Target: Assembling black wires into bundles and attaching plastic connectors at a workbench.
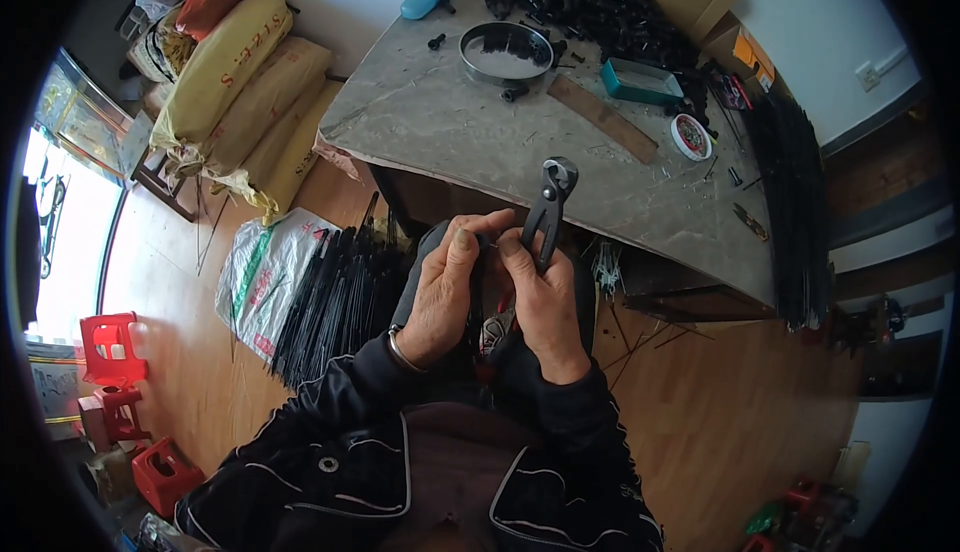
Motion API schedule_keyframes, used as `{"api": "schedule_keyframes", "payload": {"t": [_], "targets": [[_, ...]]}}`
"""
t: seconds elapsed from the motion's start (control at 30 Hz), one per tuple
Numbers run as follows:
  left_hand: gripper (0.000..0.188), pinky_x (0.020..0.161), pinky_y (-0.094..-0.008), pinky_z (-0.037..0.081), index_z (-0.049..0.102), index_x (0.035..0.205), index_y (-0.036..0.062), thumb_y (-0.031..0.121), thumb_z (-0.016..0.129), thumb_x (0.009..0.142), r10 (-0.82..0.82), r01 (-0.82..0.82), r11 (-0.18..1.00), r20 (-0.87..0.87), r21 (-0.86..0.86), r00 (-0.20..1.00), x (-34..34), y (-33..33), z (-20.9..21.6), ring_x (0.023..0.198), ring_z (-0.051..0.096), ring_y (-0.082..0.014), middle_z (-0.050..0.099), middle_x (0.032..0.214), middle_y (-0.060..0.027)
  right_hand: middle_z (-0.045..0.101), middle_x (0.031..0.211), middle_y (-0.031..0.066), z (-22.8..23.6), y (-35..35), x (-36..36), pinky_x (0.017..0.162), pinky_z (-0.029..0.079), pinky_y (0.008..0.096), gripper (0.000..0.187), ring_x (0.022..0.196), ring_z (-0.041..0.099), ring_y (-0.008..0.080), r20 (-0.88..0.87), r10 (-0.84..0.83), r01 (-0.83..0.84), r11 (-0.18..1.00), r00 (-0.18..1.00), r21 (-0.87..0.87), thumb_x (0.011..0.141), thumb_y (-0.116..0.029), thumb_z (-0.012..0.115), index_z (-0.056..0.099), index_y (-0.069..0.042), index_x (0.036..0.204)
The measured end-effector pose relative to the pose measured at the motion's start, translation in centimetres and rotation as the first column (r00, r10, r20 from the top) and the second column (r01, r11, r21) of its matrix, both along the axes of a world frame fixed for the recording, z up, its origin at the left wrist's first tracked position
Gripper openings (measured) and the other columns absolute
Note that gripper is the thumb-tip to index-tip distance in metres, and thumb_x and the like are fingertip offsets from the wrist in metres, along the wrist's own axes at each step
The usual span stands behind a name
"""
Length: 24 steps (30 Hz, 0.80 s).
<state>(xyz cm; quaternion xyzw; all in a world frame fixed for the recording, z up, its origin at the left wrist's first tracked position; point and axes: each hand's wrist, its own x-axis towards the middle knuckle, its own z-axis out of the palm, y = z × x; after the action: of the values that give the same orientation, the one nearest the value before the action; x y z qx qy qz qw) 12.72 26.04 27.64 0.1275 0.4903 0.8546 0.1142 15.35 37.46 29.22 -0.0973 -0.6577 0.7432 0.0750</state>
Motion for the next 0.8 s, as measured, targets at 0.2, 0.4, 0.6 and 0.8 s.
{"api": "schedule_keyframes", "payload": {"t": [0.2,0.4,0.6,0.8], "targets": [[0.040,0.066,-0.0186,0.041,0.057,0.121,0.0020,0.033,0.039,0.103,-0.055,0.050,0.996,0.072,0.073,0.996,-0.02,-0.10,-0.27,0.079,0.045,-0.0028,0.046,0.097,0.0030,0.053,0.072,-0.0034,0.05,-0.15,-0.01,0.056,0.038,0.0210,0.020,0.063,0.048,0.0053,0.012,-0.010,0.010,1.000,1.000,-0.025,0.096,-0.024,0.057,0.061,-0.006,0.091],[0.041,0.065,-0.0187,0.043,0.056,0.121,0.0013,0.034,0.039,0.102,-0.044,0.043,0.998,0.022,0.039,0.999,-0.21,0.07,-0.21,0.076,0.048,-0.0031,0.048,0.096,0.0019,0.053,0.073,-0.0045,0.21,-0.27,-0.10,0.056,0.038,0.0208,0.018,0.064,0.047,0.0045,0.001,-0.018,0.018,0.999,1.000,-0.049,0.095,-0.023,0.058,0.062,-0.006,0.092],[0.042,0.067,-0.0188,0.043,0.056,0.121,0.0017,0.035,0.039,0.102,-0.063,0.057,0.995,0.062,0.086,0.996,-0.30,0.15,-0.71,0.077,0.049,-0.0037,0.050,0.099,0.0009,0.054,0.075,-0.0040,-0.09,-0.19,-0.09,0.058,0.041,0.0211,0.018,0.065,0.049,0.0046,0.007,-0.033,0.033,0.999,0.999,-0.011,0.095,-0.023,0.059,0.062,-0.006,0.093],[0.043,0.069,-0.0193,0.045,0.057,0.121,0.0011,0.036,0.039,0.102,-0.051,0.047,0.996,0.053,0.072,0.997,-0.15,0.19,-0.53,0.081,0.051,-0.0042,0.048,0.104,0.0000,0.050,0.075,-0.0076,0.33,-0.59,0.03,0.059,0.034,0.0187,0.023,0.067,0.043,0.0020,0.030,-0.058,0.059,0.998,0.998,-0.039,0.096,-0.026,0.058,0.062,-0.004,0.090]]}}
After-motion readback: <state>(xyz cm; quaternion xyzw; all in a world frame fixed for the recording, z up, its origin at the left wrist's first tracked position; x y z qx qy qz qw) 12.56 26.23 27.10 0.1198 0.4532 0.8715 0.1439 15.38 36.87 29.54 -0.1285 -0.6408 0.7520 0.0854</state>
